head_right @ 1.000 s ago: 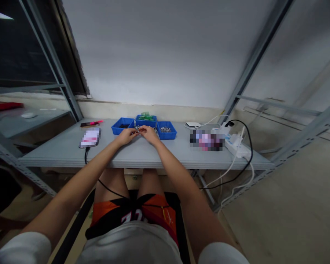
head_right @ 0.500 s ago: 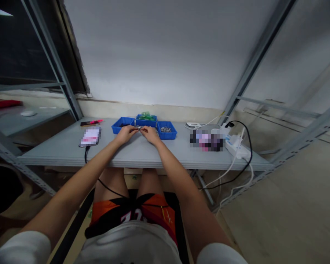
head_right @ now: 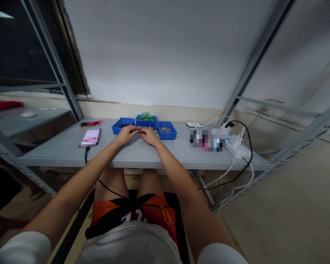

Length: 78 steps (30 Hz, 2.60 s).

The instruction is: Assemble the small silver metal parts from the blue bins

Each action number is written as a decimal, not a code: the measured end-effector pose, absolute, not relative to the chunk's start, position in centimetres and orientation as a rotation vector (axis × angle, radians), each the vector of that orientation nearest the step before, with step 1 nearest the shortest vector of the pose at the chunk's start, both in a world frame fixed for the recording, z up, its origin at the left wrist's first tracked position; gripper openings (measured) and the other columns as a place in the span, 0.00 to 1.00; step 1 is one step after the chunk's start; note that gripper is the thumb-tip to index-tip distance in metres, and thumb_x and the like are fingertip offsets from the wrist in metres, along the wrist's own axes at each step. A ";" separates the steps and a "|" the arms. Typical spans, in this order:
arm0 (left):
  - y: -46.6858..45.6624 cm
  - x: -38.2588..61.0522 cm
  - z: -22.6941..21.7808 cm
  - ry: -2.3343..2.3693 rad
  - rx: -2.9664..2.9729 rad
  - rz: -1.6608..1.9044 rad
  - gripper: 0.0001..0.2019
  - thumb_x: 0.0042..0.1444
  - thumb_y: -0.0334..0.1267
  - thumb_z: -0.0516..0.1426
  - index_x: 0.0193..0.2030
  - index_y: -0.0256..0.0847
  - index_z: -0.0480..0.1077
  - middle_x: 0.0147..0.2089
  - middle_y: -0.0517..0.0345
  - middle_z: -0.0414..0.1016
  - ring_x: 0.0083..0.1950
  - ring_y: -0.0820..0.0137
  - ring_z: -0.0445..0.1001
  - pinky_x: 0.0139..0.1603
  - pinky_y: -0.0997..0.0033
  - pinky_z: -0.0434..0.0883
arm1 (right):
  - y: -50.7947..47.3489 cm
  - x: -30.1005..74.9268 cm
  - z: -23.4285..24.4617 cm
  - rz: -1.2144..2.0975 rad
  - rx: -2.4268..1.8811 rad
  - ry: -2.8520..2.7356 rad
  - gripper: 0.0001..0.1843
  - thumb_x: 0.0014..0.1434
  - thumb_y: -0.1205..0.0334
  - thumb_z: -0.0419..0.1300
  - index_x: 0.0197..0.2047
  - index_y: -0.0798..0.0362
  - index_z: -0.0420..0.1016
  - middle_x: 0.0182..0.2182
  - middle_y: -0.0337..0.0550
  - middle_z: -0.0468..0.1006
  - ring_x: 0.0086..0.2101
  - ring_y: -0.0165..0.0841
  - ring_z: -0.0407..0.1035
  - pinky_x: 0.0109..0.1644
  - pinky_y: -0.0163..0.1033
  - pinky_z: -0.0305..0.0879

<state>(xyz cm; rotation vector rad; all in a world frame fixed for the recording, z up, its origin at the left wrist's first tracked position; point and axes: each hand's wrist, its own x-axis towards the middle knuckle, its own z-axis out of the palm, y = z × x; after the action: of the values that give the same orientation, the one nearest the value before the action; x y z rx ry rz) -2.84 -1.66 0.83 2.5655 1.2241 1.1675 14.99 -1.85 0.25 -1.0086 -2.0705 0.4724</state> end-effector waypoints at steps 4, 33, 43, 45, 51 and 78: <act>-1.5 -2.9 0.7 1.245 2.547 1.200 0.12 0.59 0.38 0.54 0.44 0.36 0.76 0.41 0.49 0.78 0.37 0.67 0.73 0.42 0.69 0.69 | -1.6 15.2 0.2 0.423 -1.006 -2.027 0.08 0.58 0.63 0.57 0.37 0.55 0.77 0.33 0.42 0.78 0.34 0.31 0.68 0.43 0.36 0.62; -1.6 -2.9 0.8 1.160 2.577 1.177 0.13 0.61 0.41 0.53 0.43 0.37 0.75 0.40 0.51 0.77 0.36 0.68 0.72 0.42 0.69 0.68 | -2.0 15.0 0.3 0.484 -1.018 -2.050 0.09 0.57 0.64 0.56 0.37 0.56 0.76 0.34 0.42 0.78 0.34 0.31 0.69 0.43 0.36 0.63; -2.0 -2.8 1.0 1.153 2.554 1.207 0.13 0.60 0.42 0.53 0.43 0.37 0.75 0.40 0.51 0.77 0.36 0.69 0.72 0.41 0.70 0.68 | -1.8 15.2 0.3 0.428 -1.026 -2.015 0.09 0.58 0.64 0.56 0.37 0.56 0.76 0.33 0.43 0.78 0.34 0.31 0.70 0.42 0.36 0.63; -1.9 -2.8 1.0 1.195 2.553 1.225 0.13 0.60 0.41 0.53 0.43 0.36 0.75 0.39 0.51 0.77 0.36 0.69 0.72 0.41 0.70 0.68 | -1.7 15.3 0.3 0.415 -1.040 -1.974 0.08 0.59 0.62 0.56 0.37 0.56 0.76 0.33 0.43 0.78 0.34 0.31 0.70 0.42 0.36 0.63; -1.5 -2.9 0.7 1.279 2.529 1.199 0.13 0.59 0.39 0.53 0.43 0.35 0.75 0.39 0.50 0.78 0.35 0.68 0.72 0.40 0.69 0.68 | -1.9 15.3 0.9 0.347 -1.020 -1.874 0.06 0.58 0.62 0.57 0.35 0.54 0.73 0.34 0.41 0.78 0.35 0.31 0.70 0.44 0.36 0.64; -1.4 -3.0 0.8 1.265 2.529 1.197 0.12 0.59 0.39 0.54 0.43 0.37 0.75 0.41 0.50 0.78 0.36 0.67 0.72 0.42 0.69 0.68 | -2.1 15.4 0.6 0.373 -1.076 -2.045 0.08 0.59 0.63 0.56 0.36 0.54 0.75 0.30 0.40 0.77 0.30 0.29 0.67 0.39 0.34 0.61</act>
<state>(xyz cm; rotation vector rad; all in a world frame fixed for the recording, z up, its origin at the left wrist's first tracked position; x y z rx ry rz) -2.96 -1.38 0.75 2.5288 1.2650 1.1971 15.42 -2.11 0.63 -1.0764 -2.0448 0.3733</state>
